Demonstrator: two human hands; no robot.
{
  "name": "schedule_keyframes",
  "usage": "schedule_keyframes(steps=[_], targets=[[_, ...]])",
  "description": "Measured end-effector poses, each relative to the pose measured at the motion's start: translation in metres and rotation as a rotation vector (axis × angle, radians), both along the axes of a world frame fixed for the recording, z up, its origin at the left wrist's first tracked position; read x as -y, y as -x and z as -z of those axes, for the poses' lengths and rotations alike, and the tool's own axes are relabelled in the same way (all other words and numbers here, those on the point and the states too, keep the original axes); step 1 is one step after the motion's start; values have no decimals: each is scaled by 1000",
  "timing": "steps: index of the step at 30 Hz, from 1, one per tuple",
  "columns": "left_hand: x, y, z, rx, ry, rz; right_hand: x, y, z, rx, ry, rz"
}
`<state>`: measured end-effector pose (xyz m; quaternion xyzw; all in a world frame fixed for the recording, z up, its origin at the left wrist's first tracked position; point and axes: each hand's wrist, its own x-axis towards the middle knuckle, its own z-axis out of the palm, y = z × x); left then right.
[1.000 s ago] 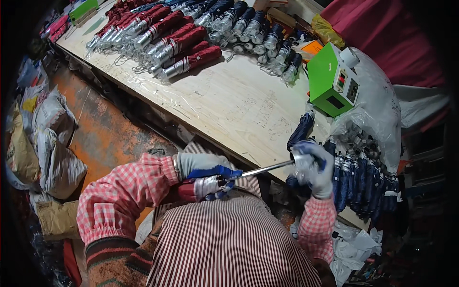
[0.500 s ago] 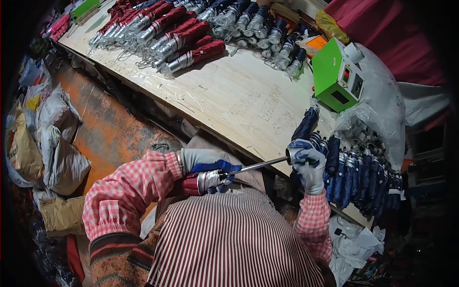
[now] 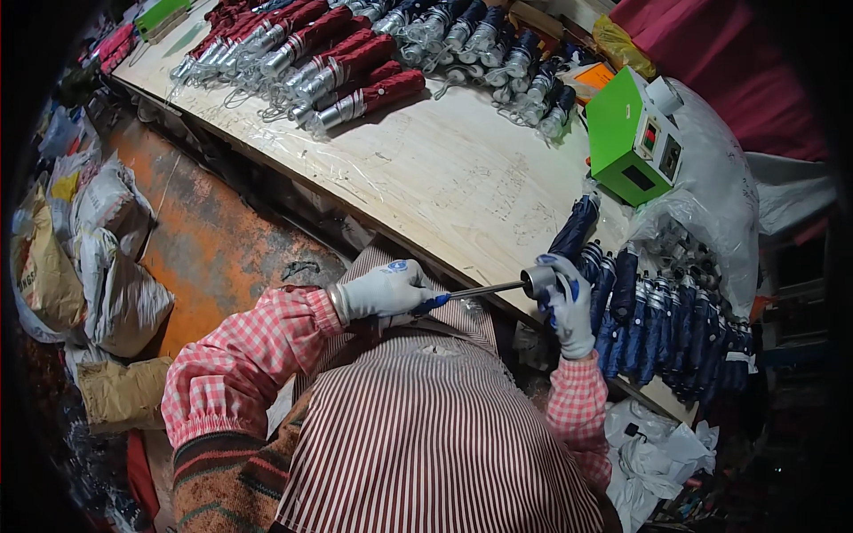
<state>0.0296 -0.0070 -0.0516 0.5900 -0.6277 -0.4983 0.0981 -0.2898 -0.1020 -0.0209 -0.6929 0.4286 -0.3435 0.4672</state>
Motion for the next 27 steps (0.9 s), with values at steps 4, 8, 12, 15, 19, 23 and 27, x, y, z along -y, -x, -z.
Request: schedule_keyframes(steps=[4,8,12,15,19,23,27], targets=[[-9,6,-1,55,144,-54,14,17,14,-78,-97,-19],[-11,2,14,-56,363,-23,16,22,11,-29,-122,-84],[3,-12,25,-483,238,167,1,17,-14,200,32,-134],[10,-15,3,-773,-360,152,-1,19,-17,216,112,-110],[8,-10,41,-639,-309,84,-1,25,-3,118,268,-93],[3,-11,81,-421,133,109,-2,29,11,67,316,-107],[4,-14,84,-413,740,371,-1,31,14,235,115,-165]])
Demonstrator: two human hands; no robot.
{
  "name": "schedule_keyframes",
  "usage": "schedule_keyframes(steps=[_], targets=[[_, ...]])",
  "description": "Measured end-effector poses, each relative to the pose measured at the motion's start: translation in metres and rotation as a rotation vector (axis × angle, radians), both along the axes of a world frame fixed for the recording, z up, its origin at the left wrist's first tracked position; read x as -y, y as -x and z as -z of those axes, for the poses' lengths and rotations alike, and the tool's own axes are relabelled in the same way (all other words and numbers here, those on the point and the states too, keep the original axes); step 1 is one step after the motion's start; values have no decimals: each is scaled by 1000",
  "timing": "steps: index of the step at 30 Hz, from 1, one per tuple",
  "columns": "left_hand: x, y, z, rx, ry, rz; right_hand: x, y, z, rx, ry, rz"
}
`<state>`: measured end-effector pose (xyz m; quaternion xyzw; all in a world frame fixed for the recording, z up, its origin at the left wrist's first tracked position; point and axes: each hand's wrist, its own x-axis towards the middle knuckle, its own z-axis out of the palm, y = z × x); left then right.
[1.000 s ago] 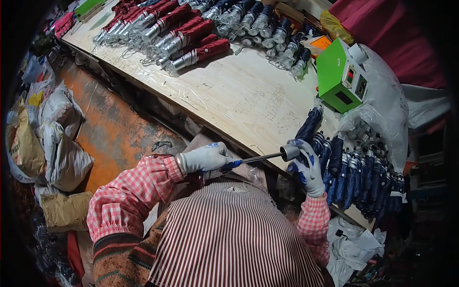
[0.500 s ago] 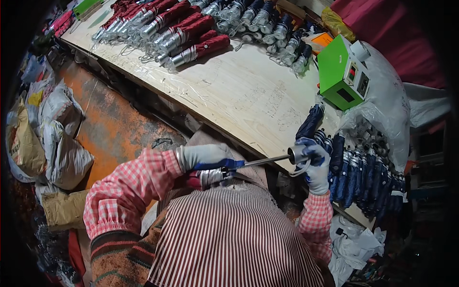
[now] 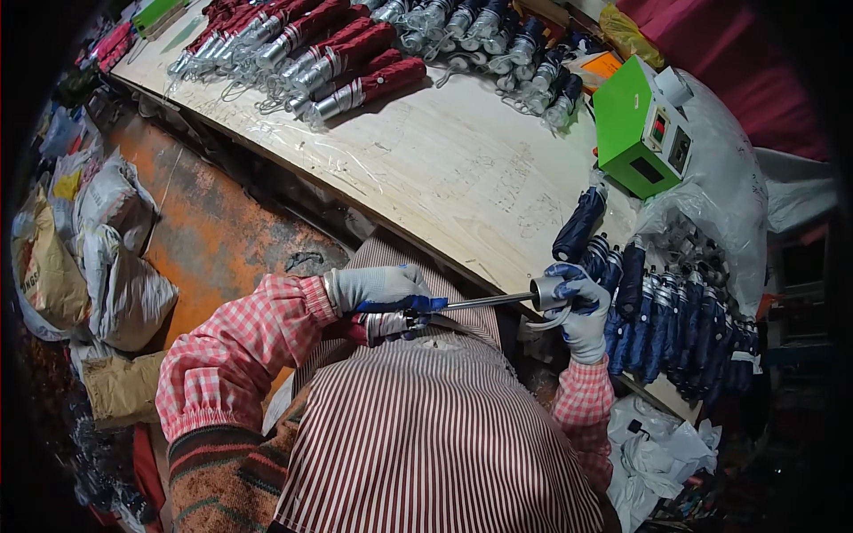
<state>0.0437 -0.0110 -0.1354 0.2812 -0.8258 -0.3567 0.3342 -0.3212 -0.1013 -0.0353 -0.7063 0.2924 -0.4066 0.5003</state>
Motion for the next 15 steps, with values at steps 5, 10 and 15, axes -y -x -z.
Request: schedule_keyframes(steps=[5,10,15], targets=[[1,24,-46,330,-317,-257,3,-2,37,49,-34,43],[-10,34,-83,599,-571,-458,-3,3,62,-111,-189,217],[-9,25,-88,595,-617,-436,-8,-3,4,-175,-387,183]])
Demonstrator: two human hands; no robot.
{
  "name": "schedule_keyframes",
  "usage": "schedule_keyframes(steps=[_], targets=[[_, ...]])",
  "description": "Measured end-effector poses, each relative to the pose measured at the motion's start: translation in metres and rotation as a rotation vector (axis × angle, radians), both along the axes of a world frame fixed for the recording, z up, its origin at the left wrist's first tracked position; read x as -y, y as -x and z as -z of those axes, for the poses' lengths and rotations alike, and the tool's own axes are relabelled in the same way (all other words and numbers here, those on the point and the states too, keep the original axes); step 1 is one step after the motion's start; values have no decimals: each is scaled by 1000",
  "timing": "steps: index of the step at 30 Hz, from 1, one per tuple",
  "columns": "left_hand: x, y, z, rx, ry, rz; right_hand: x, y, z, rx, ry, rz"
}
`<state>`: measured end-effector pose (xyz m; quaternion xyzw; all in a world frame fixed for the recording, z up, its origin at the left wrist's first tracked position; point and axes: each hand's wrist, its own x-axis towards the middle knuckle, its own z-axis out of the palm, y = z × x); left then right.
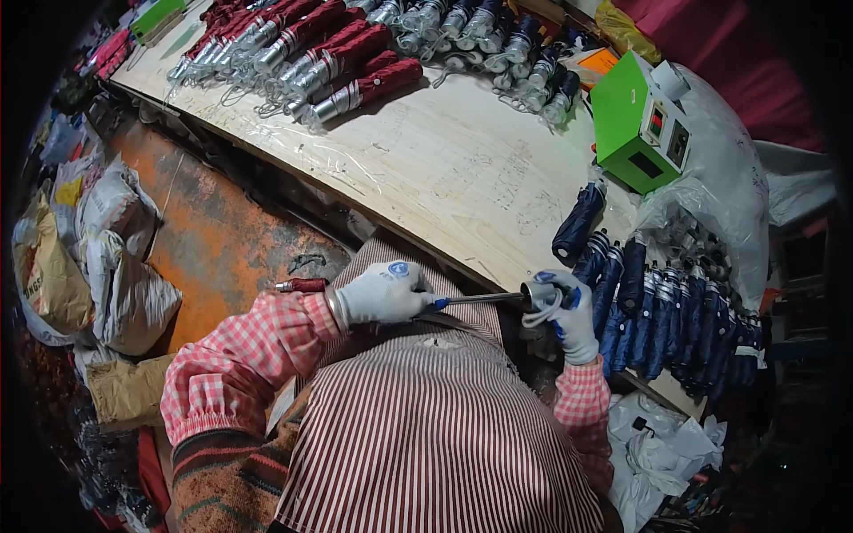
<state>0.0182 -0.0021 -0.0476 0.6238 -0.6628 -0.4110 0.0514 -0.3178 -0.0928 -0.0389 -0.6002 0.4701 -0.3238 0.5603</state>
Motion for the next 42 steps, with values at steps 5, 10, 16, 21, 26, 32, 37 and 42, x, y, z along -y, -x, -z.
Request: schedule_keyframes(steps=[5,10,16,21,26,32,37,42], targets=[[23,-29,67,-493,707,685,-9,3,-26,60,471,-188],[29,-27,40,-729,-94,487,-8,-5,-49,40,549,-280],[12,-18,48,-837,6,413,3,3,-14,225,605,-290],[4,-14,67,-777,244,356,2,2,5,357,477,-280],[7,-10,21,-747,69,192,-11,-19,-39,200,321,-147],[12,-21,-14,-264,34,169,-21,-9,-62,-63,291,-65],[11,-26,9,-401,-40,229,-9,-1,-50,-38,383,-232],[-2,-7,24,-296,128,72,4,-5,11,-54,370,-201]])
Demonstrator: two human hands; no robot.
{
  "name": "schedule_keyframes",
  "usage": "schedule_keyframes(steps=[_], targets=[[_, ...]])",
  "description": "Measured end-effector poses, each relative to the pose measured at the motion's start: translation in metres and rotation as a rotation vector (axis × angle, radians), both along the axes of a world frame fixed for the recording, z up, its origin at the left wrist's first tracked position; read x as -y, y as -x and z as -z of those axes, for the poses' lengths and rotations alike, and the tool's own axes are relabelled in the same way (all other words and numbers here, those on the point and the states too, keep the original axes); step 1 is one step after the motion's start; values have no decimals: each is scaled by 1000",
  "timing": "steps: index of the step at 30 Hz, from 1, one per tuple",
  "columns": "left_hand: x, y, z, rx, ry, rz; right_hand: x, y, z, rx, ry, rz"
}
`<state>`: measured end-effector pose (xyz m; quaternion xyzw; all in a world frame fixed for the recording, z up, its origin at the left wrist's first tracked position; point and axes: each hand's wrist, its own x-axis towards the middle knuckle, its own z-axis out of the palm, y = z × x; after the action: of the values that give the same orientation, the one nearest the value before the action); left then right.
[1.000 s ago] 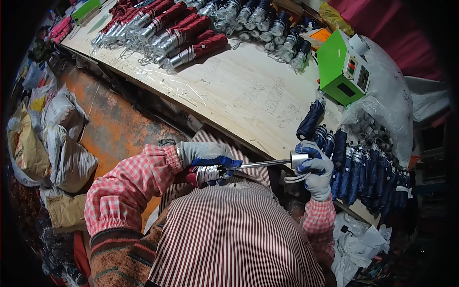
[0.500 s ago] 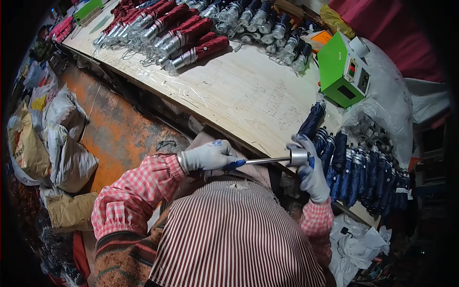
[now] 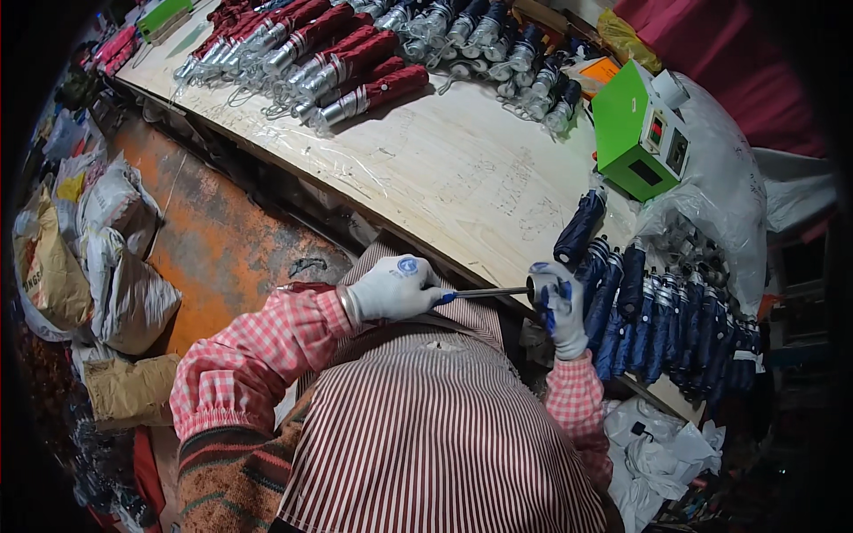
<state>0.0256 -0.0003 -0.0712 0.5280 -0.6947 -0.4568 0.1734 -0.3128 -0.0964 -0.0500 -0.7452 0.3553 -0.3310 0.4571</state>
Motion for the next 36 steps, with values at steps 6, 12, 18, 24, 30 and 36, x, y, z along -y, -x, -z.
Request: schedule_keyframes(steps=[6,12,18,24,30,36], targets=[[-5,-4,-6,206,11,-141,-14,-10,-13,39,-24,137],[-1,5,1,287,250,-150,11,7,-13,-465,-363,163],[3,-6,-57,249,-95,-116,-8,9,-36,-86,69,35],[-5,29,-72,415,309,-73,-1,27,-17,-315,167,55],[0,-10,-96,-277,-665,-186,-20,31,-83,-164,295,339],[2,22,-62,-1049,-1011,97,2,8,-19,-471,1290,228]])
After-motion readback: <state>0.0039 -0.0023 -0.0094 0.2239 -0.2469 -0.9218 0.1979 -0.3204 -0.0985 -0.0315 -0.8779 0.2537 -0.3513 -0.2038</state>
